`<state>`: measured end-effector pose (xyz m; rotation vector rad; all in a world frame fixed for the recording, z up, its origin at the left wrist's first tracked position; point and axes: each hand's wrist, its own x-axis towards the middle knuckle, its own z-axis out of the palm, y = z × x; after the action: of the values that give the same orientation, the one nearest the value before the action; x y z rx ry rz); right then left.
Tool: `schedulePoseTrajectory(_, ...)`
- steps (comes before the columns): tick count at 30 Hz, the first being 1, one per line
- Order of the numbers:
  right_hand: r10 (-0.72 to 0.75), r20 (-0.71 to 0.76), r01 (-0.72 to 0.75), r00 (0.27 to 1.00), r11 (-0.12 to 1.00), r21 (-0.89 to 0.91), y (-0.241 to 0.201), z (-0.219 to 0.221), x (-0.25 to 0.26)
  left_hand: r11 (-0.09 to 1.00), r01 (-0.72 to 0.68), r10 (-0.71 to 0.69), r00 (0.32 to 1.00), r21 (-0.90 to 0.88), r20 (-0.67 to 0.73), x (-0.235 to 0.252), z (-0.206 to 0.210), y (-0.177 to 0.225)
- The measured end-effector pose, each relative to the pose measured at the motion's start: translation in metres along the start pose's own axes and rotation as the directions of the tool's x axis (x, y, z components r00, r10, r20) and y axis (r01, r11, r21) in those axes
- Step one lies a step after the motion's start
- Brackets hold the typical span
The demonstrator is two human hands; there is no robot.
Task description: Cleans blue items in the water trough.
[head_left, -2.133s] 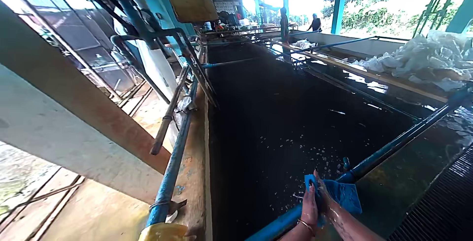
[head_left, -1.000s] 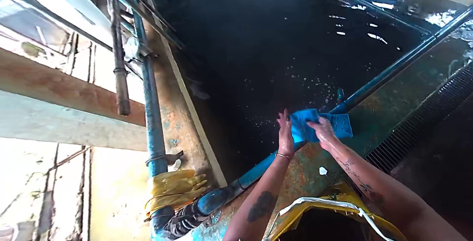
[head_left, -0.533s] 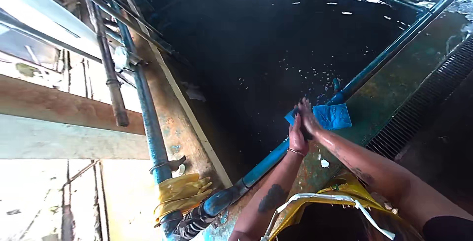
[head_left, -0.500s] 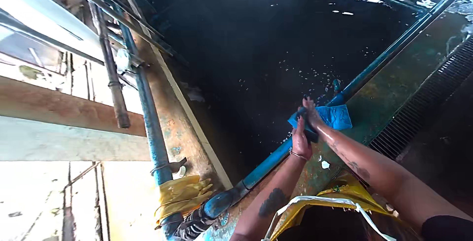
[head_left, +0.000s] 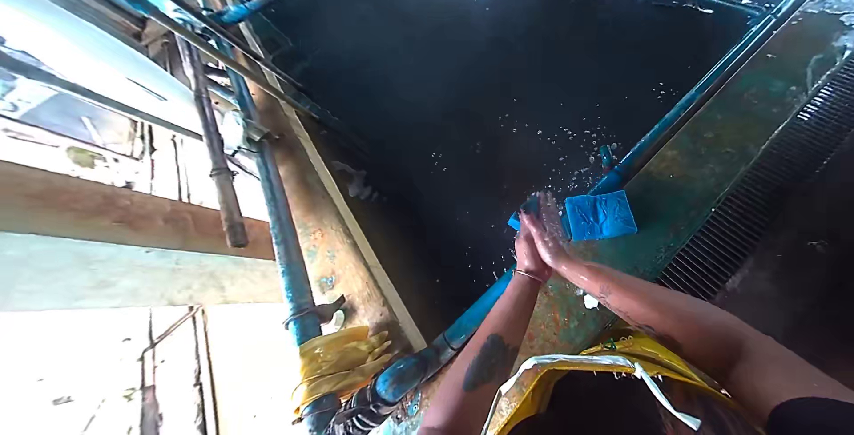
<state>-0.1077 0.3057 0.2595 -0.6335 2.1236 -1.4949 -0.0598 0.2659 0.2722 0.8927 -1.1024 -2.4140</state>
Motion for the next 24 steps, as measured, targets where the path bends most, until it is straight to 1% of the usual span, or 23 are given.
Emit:
schedulePoseTrajectory(3,0.096,0.031,-0.098,0.995,0.99,0.105,0.014,-0.028,0.034,0.993,0.055,-0.049,0.997,0.1,-0.063,-0.01,0.004,-0.001)
schedulePoseTrajectory(4,0.112,0.035,-0.116,0.993,0.982,0.15,0.02,-0.038,0.043,0.992,0.053,-0.042,0.994,0.115,-0.096,-0.009,0.005,0.0)
schedulePoseTrajectory(6,0.143,-0.015,-0.134,0.99,0.954,0.269,0.026,-0.058,0.049,0.994,0.026,-0.006,0.985,0.11,-0.174,-0.002,0.003,0.004)
schedulePoseTrajectory(7,0.145,-0.062,-0.121,0.987,0.95,0.289,0.032,-0.071,0.049,0.994,0.01,0.016,0.973,0.109,-0.232,0.002,-0.001,0.008)
schedulePoseTrajectory(8,0.126,-0.119,-0.095,0.985,0.968,0.231,0.04,-0.088,0.048,0.992,-0.009,0.047,0.955,0.13,-0.294,0.006,-0.005,0.013)
schedulePoseTrajectory(9,0.091,-0.183,-0.069,0.979,0.99,0.121,0.052,-0.108,0.047,0.986,-0.033,0.088,0.934,0.162,-0.347,0.011,-0.012,0.016)
schedulePoseTrajectory(10,0.042,-0.254,-0.052,0.966,0.998,-0.032,0.066,-0.13,0.047,0.978,-0.057,0.133,0.911,0.201,-0.39,0.016,-0.018,0.019)
schedulePoseTrajectory(11,-0.005,-0.319,-0.057,0.948,0.981,-0.186,0.081,-0.15,0.045,0.97,-0.078,0.171,0.89,0.229,-0.423,0.021,-0.024,0.022)
schedulePoseTrajectory(12,-0.024,-0.367,-0.098,0.93,0.946,-0.309,0.096,-0.165,0.044,0.966,-0.093,0.195,0.875,0.241,-0.442,0.023,-0.029,0.023)
schedulePoseTrajectory(13,-0.004,-0.384,-0.164,0.923,0.901,-0.402,0.11,-0.177,0.043,0.966,-0.101,0.203,0.868,0.238,-0.453,0.025,-0.032,0.024)
schedulePoseTrajectory(15,0.122,-0.334,-0.287,0.935,0.814,-0.505,0.132,-0.19,0.04,0.963,-0.113,0.218,0.864,0.246,-0.454,0.029,-0.035,0.023)
schedulePoseTrajectory(16,0.187,-0.299,-0.325,0.936,0.783,-0.53,0.135,-0.192,0.038,0.958,-0.117,0.228,0.865,0.263,-0.447,0.032,-0.036,0.024)
schedulePoseTrajectory(17,0.192,-0.276,-0.317,0.942,0.779,-0.541,0.13,-0.188,0.034,0.952,-0.12,0.239,0.864,0.28,-0.444,0.034,-0.035,0.024)
schedulePoseTrajectory(18,0.119,-0.258,-0.244,0.959,0.811,-0.533,0.12,-0.178,0.03,0.957,-0.129,0.236,0.869,0.261,-0.434,0.037,-0.034,0.025)
schedulePoseTrajectory(19,-0.002,-0.229,-0.113,0.973,0.865,-0.489,0.106,-0.162,0.025,0.968,-0.147,0.223,0.879,0.203,-0.422,0.04,-0.031,0.026)
schedulePoseTrajectory(20,-0.105,-0.16,0.034,0.982,0.919,-0.394,0.088,-0.143,0.021,0.975,-0.167,0.211,0.896,0.144,-0.392,0.041,-0.026,0.028)
schedulePoseTrajectory(21,-0.17,-0.05,0.153,0.984,0.957,-0.248,0.067,-0.121,0.018,0.979,-0.175,0.201,0.921,0.108,-0.333,0.039,-0.021,0.031)
schedulePoseTrajectory(22,-0.218,0.053,0.222,0.975,0.971,-0.088,0.047,-0.099,0.014,0.981,-0.166,0.185,0.951,0.095,-0.249,0.034,-0.017,0.033)
schedulePoseTrajectory(23,-0.232,0.116,0.229,0.966,0.973,0.036,0.027,-0.08,0.013,0.981,-0.154,0.174,0.969,0.122,-0.175,0.03,-0.012,0.037)
schedulePoseTrajectory(24,-0.206,0.115,0.194,0.972,0.975,0.11,0.01,-0.065,0.014,0.97,-0.166,0.189,0.975,0.175,-0.121,0.025,-0.007,0.041)
